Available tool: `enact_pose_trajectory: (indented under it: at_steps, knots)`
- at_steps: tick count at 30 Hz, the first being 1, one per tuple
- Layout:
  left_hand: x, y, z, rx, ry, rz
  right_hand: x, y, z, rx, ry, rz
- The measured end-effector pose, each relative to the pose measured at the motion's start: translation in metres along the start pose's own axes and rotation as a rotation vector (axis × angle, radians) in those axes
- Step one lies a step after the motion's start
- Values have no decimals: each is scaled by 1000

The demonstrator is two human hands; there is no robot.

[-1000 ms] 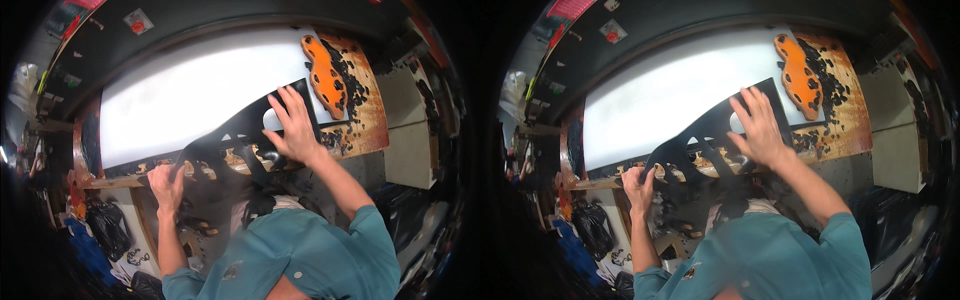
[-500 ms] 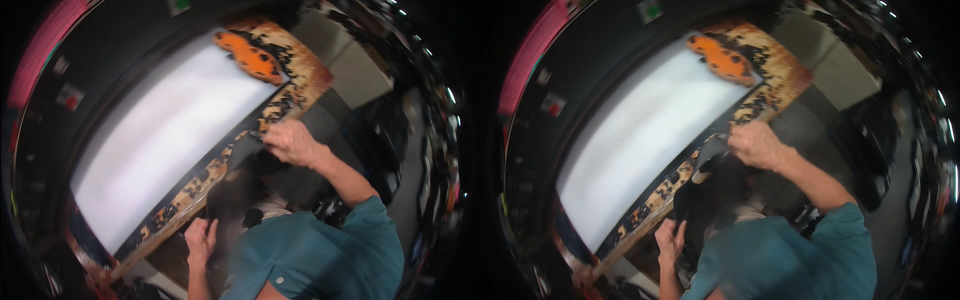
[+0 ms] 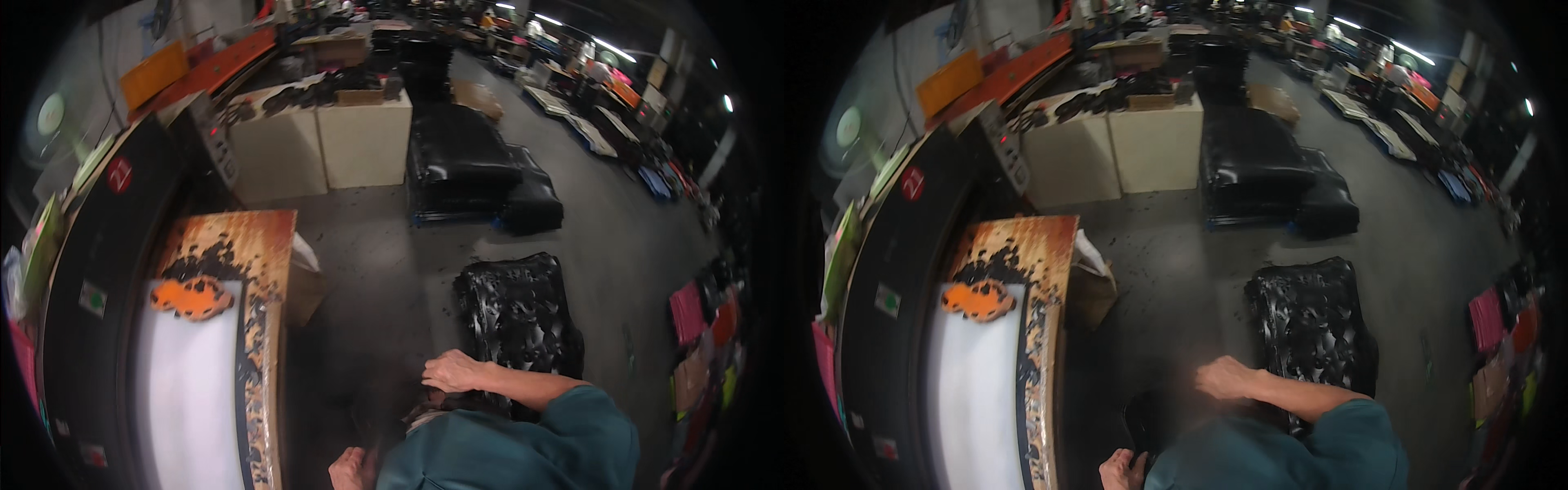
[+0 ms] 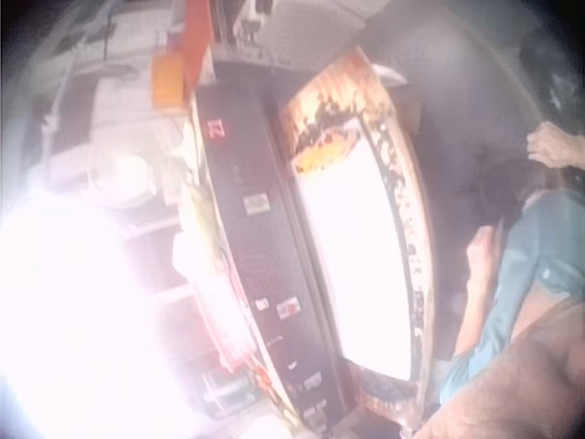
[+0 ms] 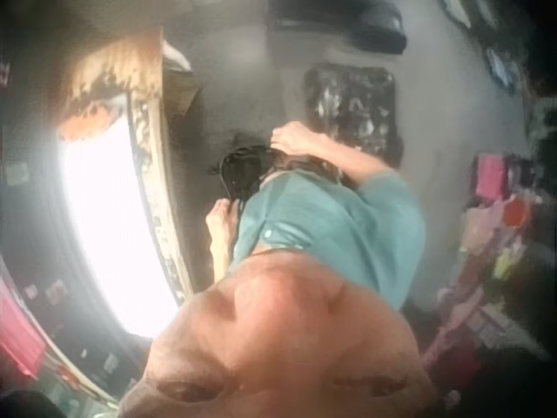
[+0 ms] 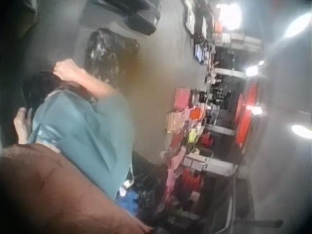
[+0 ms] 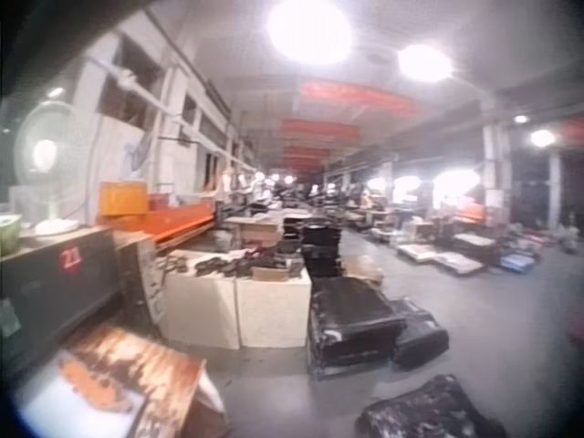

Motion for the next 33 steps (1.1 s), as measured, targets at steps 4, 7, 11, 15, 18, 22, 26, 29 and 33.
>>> enact_pose_trajectory:
  at_steps: [4, 7, 11, 15, 18, 22, 26, 29, 33]
  knots:
    - [30, -32, -49, 69, 125, -111, -73, -43, 14, 69, -9, -120]
    - [44, -63, -82, 52, 198, -185, -122, -74, 19, 128, 8, -215]
    - [68, -107, -115, 87, 286, -259, -175, -100, 27, 186, -21, -269]
    - [97, -137, -136, 115, 335, -280, -206, -132, 34, 231, -18, -350]
    - [116, -148, -142, 164, 358, -343, -217, -152, 56, 203, -164, -360]
    - [175, -147, -132, 121, 227, -407, -211, -174, 84, 86, -247, -402]
    - [261, -151, -124, 140, 206, -418, -199, -221, 138, -98, -327, -537]
    - [330, -201, -119, 263, 115, -604, -195, -268, 204, -248, -463, -604]
    - [408, -296, -90, 245, -26, -718, -216, -305, 332, -471, -805, -582]
Point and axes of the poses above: each hand's wrist, its own x-axis towards the middle knuckle, its own z-axis out of the back of the hand, y = z × x, the point moved 10 cm from there along x, towards the middle knuckle, and after that the axes turned 6 degrees about x, right-handed, at the moved point
